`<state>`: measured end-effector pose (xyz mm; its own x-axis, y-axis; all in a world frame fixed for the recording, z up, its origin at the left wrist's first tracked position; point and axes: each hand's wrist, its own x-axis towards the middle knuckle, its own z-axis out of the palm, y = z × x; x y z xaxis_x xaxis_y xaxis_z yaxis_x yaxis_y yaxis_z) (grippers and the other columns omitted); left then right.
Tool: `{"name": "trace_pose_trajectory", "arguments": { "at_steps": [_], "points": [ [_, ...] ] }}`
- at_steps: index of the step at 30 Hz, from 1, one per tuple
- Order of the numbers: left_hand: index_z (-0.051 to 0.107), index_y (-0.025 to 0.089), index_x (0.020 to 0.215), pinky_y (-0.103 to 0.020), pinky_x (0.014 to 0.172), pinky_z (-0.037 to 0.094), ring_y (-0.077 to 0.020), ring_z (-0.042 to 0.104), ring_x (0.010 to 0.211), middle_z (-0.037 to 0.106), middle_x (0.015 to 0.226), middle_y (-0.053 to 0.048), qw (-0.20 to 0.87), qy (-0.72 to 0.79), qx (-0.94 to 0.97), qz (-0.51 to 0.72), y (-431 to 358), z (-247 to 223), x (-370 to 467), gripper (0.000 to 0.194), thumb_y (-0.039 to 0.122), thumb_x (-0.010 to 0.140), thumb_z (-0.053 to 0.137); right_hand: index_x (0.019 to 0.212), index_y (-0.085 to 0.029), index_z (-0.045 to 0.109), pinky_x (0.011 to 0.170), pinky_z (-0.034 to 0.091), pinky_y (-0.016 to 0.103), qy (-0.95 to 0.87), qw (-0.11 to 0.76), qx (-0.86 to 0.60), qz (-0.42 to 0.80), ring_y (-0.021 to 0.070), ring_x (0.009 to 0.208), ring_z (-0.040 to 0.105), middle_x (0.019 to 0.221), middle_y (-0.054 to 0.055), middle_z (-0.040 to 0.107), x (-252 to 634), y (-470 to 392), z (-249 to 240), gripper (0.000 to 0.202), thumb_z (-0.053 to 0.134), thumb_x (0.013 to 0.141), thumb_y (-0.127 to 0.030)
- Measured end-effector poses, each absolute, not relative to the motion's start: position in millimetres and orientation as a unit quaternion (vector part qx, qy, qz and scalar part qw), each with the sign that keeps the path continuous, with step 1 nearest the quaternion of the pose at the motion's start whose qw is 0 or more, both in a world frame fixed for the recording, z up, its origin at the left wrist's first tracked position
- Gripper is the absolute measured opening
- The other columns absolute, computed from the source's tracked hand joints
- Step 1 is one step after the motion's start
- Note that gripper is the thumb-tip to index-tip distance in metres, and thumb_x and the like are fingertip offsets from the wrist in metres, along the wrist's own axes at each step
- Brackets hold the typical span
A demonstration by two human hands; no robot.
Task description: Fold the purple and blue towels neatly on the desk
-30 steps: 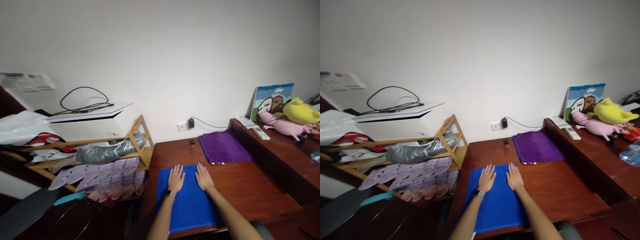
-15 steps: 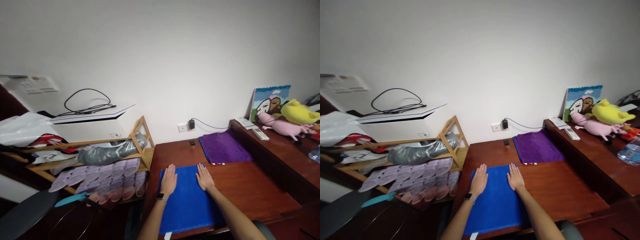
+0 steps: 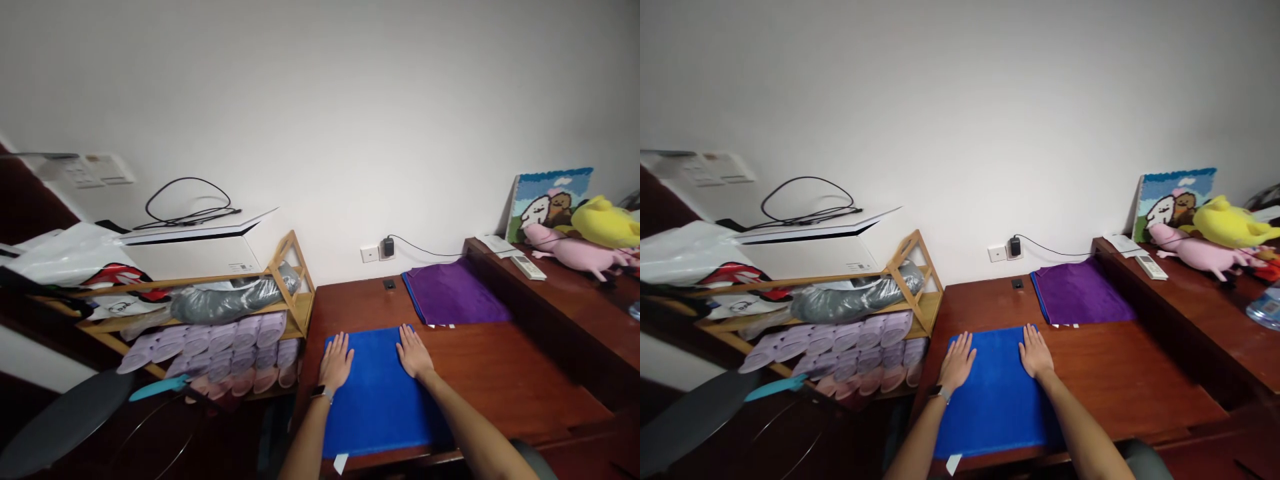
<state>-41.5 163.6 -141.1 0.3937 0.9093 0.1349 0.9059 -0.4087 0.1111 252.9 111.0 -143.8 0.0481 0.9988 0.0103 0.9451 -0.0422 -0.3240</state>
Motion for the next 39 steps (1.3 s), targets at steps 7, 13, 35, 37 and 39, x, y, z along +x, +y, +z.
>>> {"name": "trace_pose_trajectory", "arguments": {
  "at_steps": [7,13,35,37,39],
  "points": [
    [0.029,0.019,0.164,-0.049,0.128,0.028,-0.0248,0.033,0.155,0.039,0.166,-0.012,-0.012,0.536,0.839,0.09,168,-136,-66,0.06,0.041,0.108,0.028,0.163,-0.004,0.025,0.13,0.009,0.039,-0.678,0.115,-0.718,0.108,0.0219,0.16,0.012,0.172,0.013,0.019,252,111,-142,0.073,0.018,0.105,-0.047],
    [0.024,0.018,0.165,-0.049,0.128,0.028,-0.0237,0.031,0.156,0.037,0.167,-0.011,-0.01,0.452,0.879,0.151,135,-135,19,0.06,0.04,0.109,0.024,0.163,-0.006,0.025,0.13,0.011,0.041,-0.681,0.126,-0.713,0.106,0.0219,0.16,0.014,0.171,0.013,0.021,254,112,-147,0.072,0.019,0.104,-0.046],
    [0.022,0.019,0.166,-0.049,0.126,0.031,-0.0251,0.033,0.155,0.038,0.166,-0.013,-0.01,0.538,0.826,0.17,90,-123,-51,0.06,0.038,0.109,0.027,0.162,-0.004,0.027,0.13,0.009,0.044,-0.707,0.11,-0.696,0.068,0.0242,0.16,0.014,0.171,0.015,0.021,251,106,-128,0.07,0.02,0.105,-0.044],
    [0.019,0.022,0.166,-0.047,0.127,0.031,-0.0229,0.027,0.157,0.033,0.169,-0.008,-0.008,0.484,0.855,0.184,65,-119,-37,0.059,0.038,0.11,0.027,0.162,-0.005,0.028,0.131,0.009,0.045,-0.722,0.15,-0.675,0.036,0.0236,0.16,0.013,0.171,0.014,0.02,241,85,-126,0.068,0.019,0.106,-0.042],
    [0.016,0.026,0.167,-0.046,0.128,0.031,-0.0217,0.024,0.158,0.028,0.171,-0.005,0.006,0.438,0.881,0.175,43,-120,-22,0.06,0.04,0.11,0.028,0.164,-0.009,0.027,0.131,0.011,0.045,-0.728,0.186,-0.66,0.022,0.0222,0.16,0.013,0.171,0.01,0.02,227,55,-133,0.066,0.017,0.107,-0.041]
  ]
}}
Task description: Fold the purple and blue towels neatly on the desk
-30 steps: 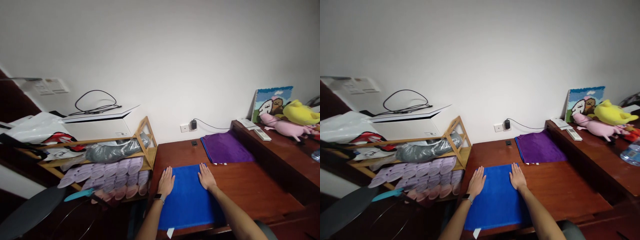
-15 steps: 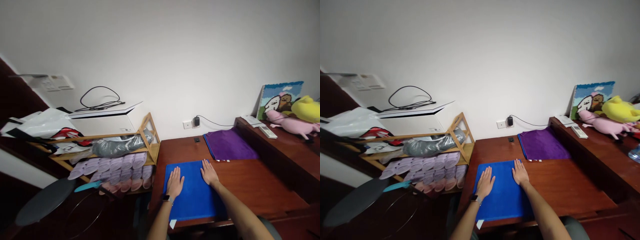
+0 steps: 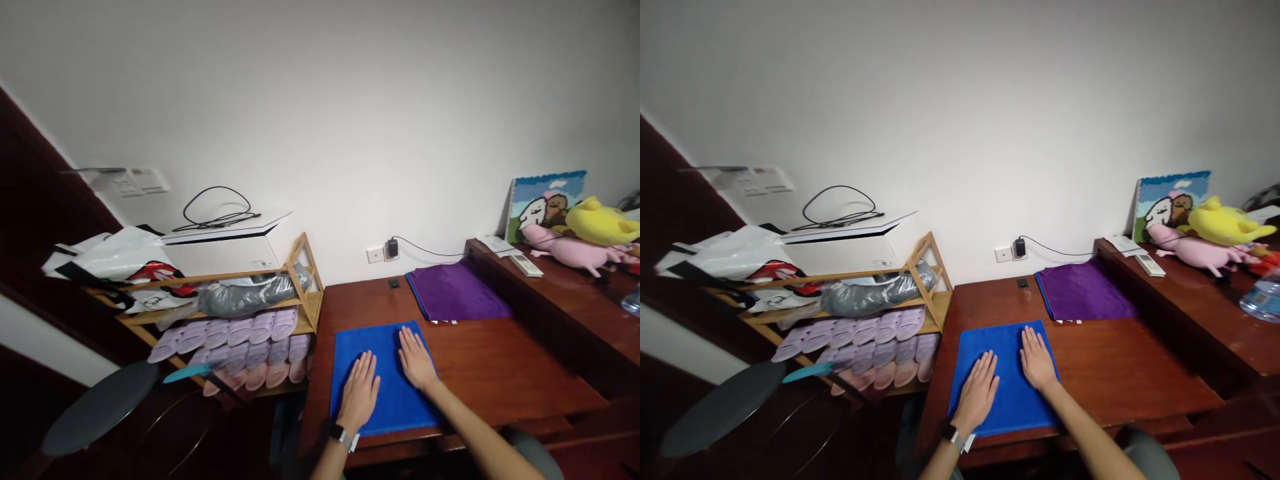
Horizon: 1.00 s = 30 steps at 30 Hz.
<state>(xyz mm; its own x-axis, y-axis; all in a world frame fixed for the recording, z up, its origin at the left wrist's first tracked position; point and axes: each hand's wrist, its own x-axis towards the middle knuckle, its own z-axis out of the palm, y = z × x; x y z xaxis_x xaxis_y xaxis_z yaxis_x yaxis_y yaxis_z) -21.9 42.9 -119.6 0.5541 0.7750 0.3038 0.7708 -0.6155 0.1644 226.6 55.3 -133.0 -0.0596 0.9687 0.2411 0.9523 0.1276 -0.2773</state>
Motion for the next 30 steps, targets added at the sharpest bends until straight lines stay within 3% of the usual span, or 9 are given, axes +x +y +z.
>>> {"name": "trace_pose_trajectory", "arguments": {
  "at_steps": [9,17,24,30],
  "points": [
    [0.029,0.019,0.164,-0.05,0.127,0.032,-0.026,0.03,0.156,0.032,0.168,-0.01,0.022,0.515,0.849,0.112,18,-144,-27,0.064,0.051,0.108,0.027,0.162,-0.015,0.032,0.13,0.019,0.044,-0.718,0.164,-0.672,0.076,0.022,0.158,0.023,0.169,0.007,0.025,210,-17,-164,0.071,0.019,0.106,-0.057],
    [0.037,0.014,0.161,-0.053,0.124,0.036,-0.0297,0.039,0.151,0.043,0.163,-0.013,-0.065,0.615,0.778,0.112,8,-163,-97,0.063,0.045,0.106,0.031,0.161,-0.008,0.034,0.129,0.021,0.046,-0.692,0.162,-0.702,0.046,0.0255,0.157,0.027,0.167,0.013,0.03,246,-14,-172,0.076,0.017,0.106,-0.057],
    [0.026,0.017,0.164,-0.047,0.126,0.032,-0.0236,0.031,0.156,0.034,0.168,-0.01,-0.028,0.508,0.846,0.159,25,-121,6,0.06,0.04,0.109,0.025,0.161,-0.008,0.034,0.13,0.02,0.044,-0.696,0.179,-0.695,0.024,0.0249,0.157,0.025,0.168,0.013,0.028,248,-17,-176,0.074,0.019,0.107,-0.057],
    [0.026,0.022,0.164,-0.049,0.127,0.031,-0.0239,0.03,0.156,0.032,0.169,-0.007,0.039,0.45,0.884,0.121,21,-134,51,0.061,0.047,0.108,0.025,0.163,-0.012,0.03,0.129,0.022,0.046,-0.701,0.171,-0.691,0.041,0.0248,0.157,0.024,0.169,0.011,0.028,250,-14,-179,0.073,0.019,0.107,-0.057]
  ]
}}
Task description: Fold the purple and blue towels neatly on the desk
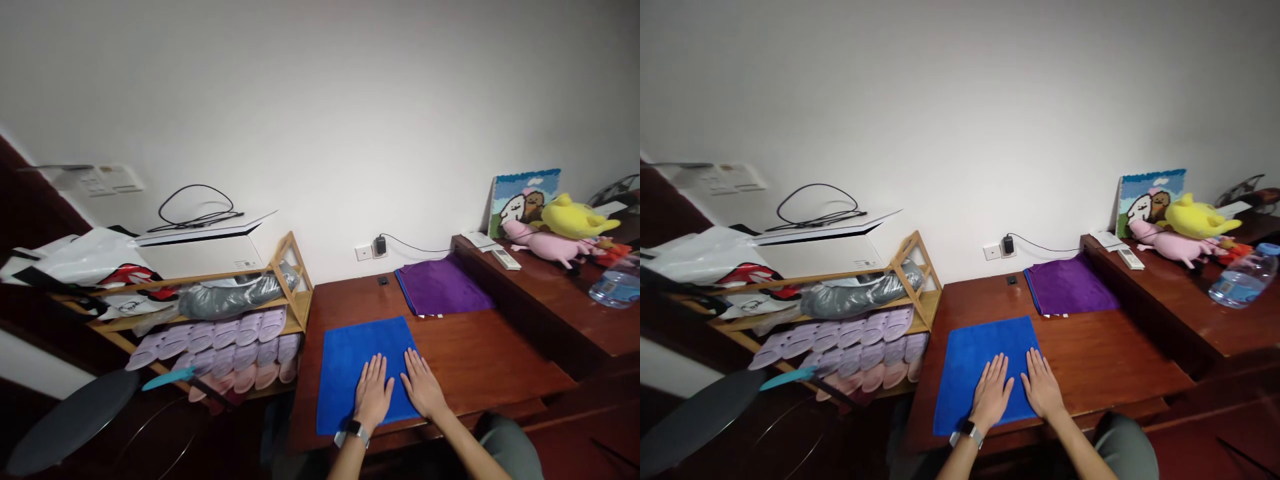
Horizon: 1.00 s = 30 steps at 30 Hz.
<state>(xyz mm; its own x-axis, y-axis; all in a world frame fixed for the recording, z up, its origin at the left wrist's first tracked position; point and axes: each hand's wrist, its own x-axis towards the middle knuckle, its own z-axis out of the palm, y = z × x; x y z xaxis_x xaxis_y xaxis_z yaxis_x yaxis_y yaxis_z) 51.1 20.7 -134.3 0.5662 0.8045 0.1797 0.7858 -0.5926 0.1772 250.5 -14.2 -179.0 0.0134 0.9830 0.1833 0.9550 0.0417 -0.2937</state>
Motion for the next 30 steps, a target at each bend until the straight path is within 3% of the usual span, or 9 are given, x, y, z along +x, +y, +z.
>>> {"name": "trace_pose_trajectory", "arguments": {
  "at_steps": [10,20,30],
  "points": [
    [0.03,0.015,0.163,-0.052,0.126,0.032,-0.0275,0.035,0.154,0.039,0.165,-0.013,-0.043,0.599,0.789,0.13,26,-157,-83,0.065,0.048,0.107,0.027,0.161,-0.007,0.034,0.13,0.018,0.046,-0.692,0.143,-0.707,0.038,0.0269,0.158,0.025,0.168,0.014,0.028,246,-16,-171,0.074,0.021,0.106,-0.054],
    [0.023,0.02,0.165,-0.047,0.126,0.033,-0.0225,0.031,0.155,0.034,0.168,-0.008,0.013,0.453,0.881,0.132,34,-132,34,0.06,0.042,0.109,0.024,0.16,-0.011,0.037,0.127,0.026,0.046,-0.727,0.172,-0.665,0.024,0.0267,0.155,0.03,0.166,0.013,0.033,205,6,-164,0.066,0.021,0.108,-0.046],
    [0.03,0.018,0.163,-0.051,0.126,0.033,-0.0266,0.033,0.155,0.036,0.167,-0.01,-0.027,0.565,0.816,0.12,38,-157,-36,0.061,0.044,0.108,0.027,0.161,-0.005,0.034,0.129,0.02,0.044,-0.671,0.148,-0.723,0.07,0.0262,0.157,0.024,0.168,0.015,0.028,231,38,-156,0.069,0.02,0.107,-0.047]
  ]
}}
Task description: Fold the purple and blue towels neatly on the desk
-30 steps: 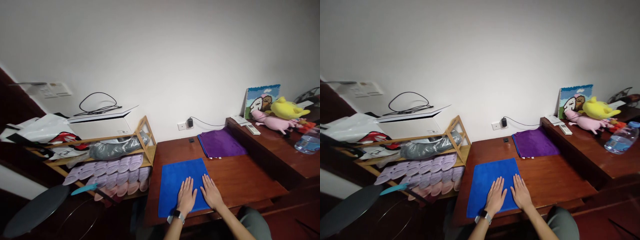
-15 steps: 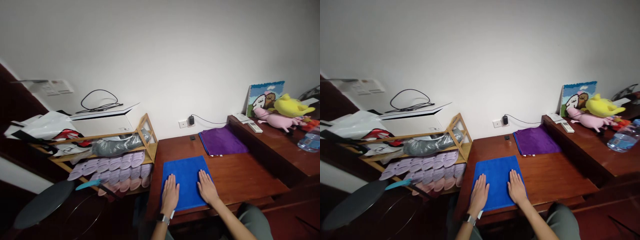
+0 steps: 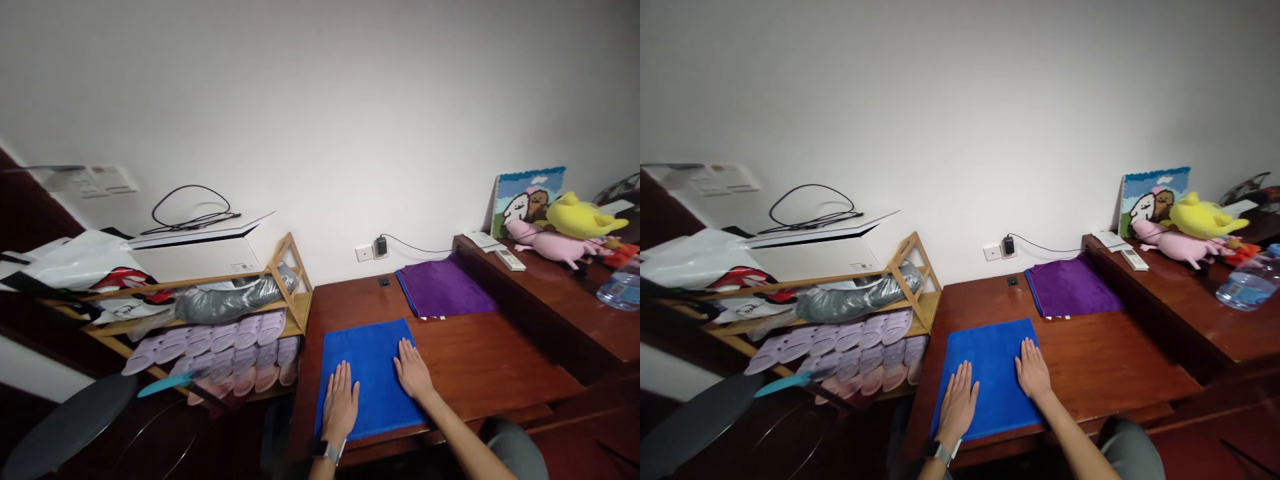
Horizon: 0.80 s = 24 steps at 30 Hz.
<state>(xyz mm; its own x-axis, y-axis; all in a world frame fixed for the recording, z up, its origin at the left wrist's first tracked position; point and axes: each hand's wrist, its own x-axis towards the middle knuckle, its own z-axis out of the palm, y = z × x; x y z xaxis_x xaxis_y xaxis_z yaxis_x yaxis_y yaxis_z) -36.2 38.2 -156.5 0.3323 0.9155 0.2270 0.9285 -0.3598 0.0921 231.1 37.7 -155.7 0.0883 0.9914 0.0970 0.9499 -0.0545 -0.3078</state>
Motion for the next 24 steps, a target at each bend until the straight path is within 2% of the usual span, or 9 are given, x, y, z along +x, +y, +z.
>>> {"name": "trace_pose_trajectory", "arguments": {
  "at_steps": [3,7,12,19,24],
  "points": [
    [0.032,0.018,0.163,-0.05,0.126,0.033,-0.0267,0.032,0.155,0.035,0.167,-0.01,0.026,-0.572,-0.812,-0.109,37,-153,-34,0.061,0.043,0.108,0.027,0.161,-0.001,0.03,0.13,0.016,0.043,-0.665,0.13,-0.73,0.087,0.0264,0.159,0.018,0.169,0.017,0.022,240,67,-142,0.071,0.02,0.106,-0.045],
    [0.031,0.019,0.163,-0.05,0.127,0.033,-0.0258,0.032,0.155,0.036,0.167,-0.008,0.035,-0.587,-0.801,-0.114,32,-162,-37,0.061,0.042,0.108,0.026,0.163,-0.003,0.026,0.13,0.012,0.042,-0.668,0.124,-0.726,0.108,0.024,0.16,0.015,0.171,0.015,0.021,249,87,-144,0.073,0.021,0.105,-0.048],
    [0.026,0.015,0.165,-0.054,0.126,0.033,-0.0294,0.035,0.154,0.039,0.165,-0.014,0.051,-0.628,-0.766,-0.129,32,-166,-46,0.064,0.044,0.107,0.026,0.163,-0.004,0.023,0.13,0.01,0.042,-0.668,0.136,-0.723,0.109,0.0233,0.16,0.013,0.172,0.014,0.017,251,88,-156,0.074,0.018,0.105,-0.05],
    [0.028,0.018,0.164,-0.047,0.128,0.029,-0.0223,0.028,0.157,0.033,0.169,-0.008,-0.01,-0.47,-0.873,-0.128,94,-120,54,0.06,0.041,0.109,0.021,0.162,-0.001,0.023,0.13,0.009,0.041,-0.667,0.125,-0.725,0.115,0.0241,0.16,0.011,0.171,0.015,0.016,248,85,-142,0.074,0.019,0.105,-0.047],
    [0.032,0.023,0.163,-0.051,0.127,0.028,-0.0242,0.031,0.155,0.038,0.166,-0.008,-0.045,-0.473,-0.876,-0.084,131,-125,87,0.058,0.039,0.108,0.022,0.162,-0.002,0.025,0.131,0.01,0.042,-0.668,0.131,-0.724,0.111,0.0238,0.16,0.012,0.171,0.015,0.016,248,85,-143,0.074,0.019,0.105,-0.049]
  ]
}}
